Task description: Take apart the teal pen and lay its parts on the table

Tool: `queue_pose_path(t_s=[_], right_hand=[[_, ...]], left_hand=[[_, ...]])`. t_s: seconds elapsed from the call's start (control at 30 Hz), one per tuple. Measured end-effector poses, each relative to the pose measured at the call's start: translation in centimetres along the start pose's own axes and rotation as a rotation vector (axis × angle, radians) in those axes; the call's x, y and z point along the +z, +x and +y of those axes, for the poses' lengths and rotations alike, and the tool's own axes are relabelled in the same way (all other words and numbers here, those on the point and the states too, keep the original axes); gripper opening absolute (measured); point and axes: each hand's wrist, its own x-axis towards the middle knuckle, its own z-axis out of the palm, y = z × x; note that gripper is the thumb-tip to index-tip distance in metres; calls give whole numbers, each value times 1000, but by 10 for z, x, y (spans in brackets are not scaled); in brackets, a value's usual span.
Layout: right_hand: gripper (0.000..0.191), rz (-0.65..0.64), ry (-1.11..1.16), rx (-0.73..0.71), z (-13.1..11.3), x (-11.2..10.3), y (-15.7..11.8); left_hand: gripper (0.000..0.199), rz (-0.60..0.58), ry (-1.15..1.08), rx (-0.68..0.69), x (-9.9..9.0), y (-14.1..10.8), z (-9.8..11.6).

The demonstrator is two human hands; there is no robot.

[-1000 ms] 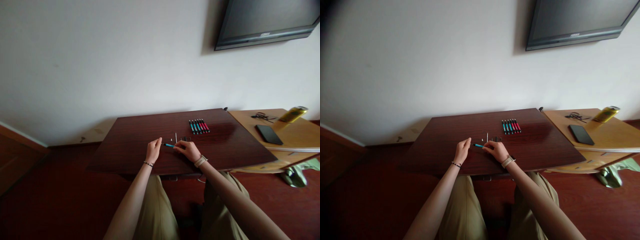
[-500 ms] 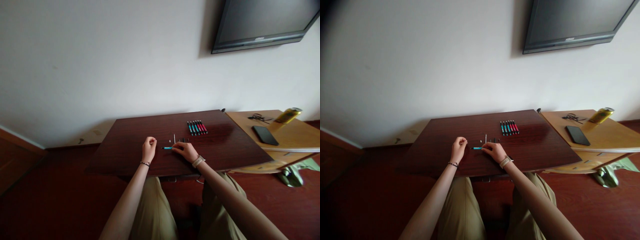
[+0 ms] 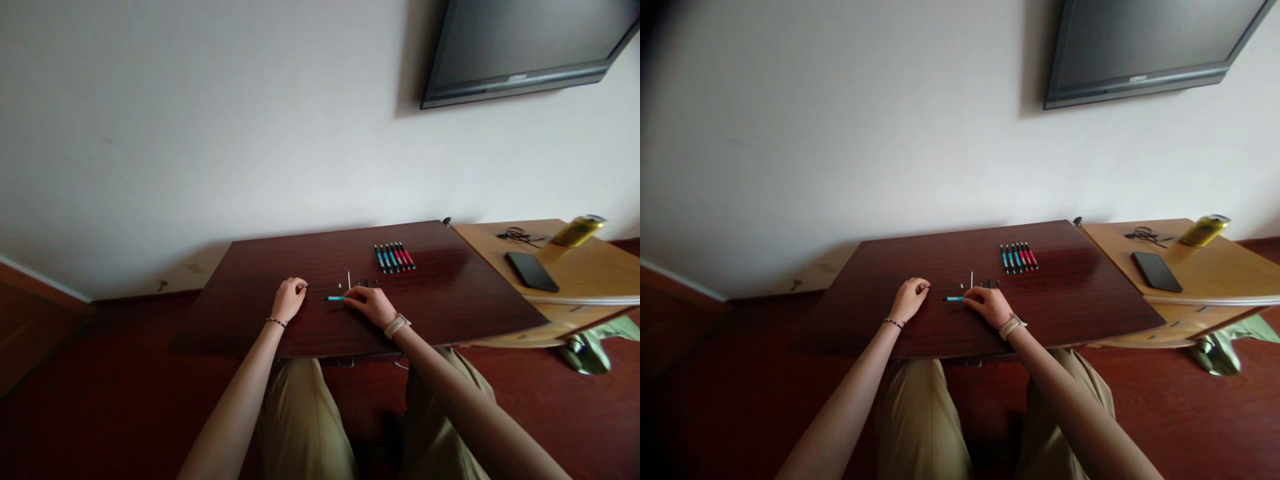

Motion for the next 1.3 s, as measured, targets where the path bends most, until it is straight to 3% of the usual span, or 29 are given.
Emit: queue_pose_path(t_s=[0.2,0.37,0.53,0.67,0.93,1.07,1.17,1.3], right_hand=[[21,9,7,9,-3,-2,-1],[19,0,82,17,-6,-3,-1],[17,-9,94,6,-5,-1,-1],[18,-19,70,-15,-4,-2,-1],[17,-23,79,-5,-2,0,-1],[17,-8,69,-3,-7,-1,-2],[19,-7,78,-16,-11,-3,-2],[20,-4,86,-29,-14,-5,-2]], left_hand=[[21,-16,0,-19,-5,-3,0],[42,126,38,98,-24,-18,32],[32,-100,-185,267,-28,-33,77],[22,-111,-258,246,-20,-35,93],[18,1,-298,175,-26,-45,96],[18,131,-242,130,-32,-53,87],[18,194,-125,132,-33,-57,77],[19,143,115,167,-27,-60,70]])
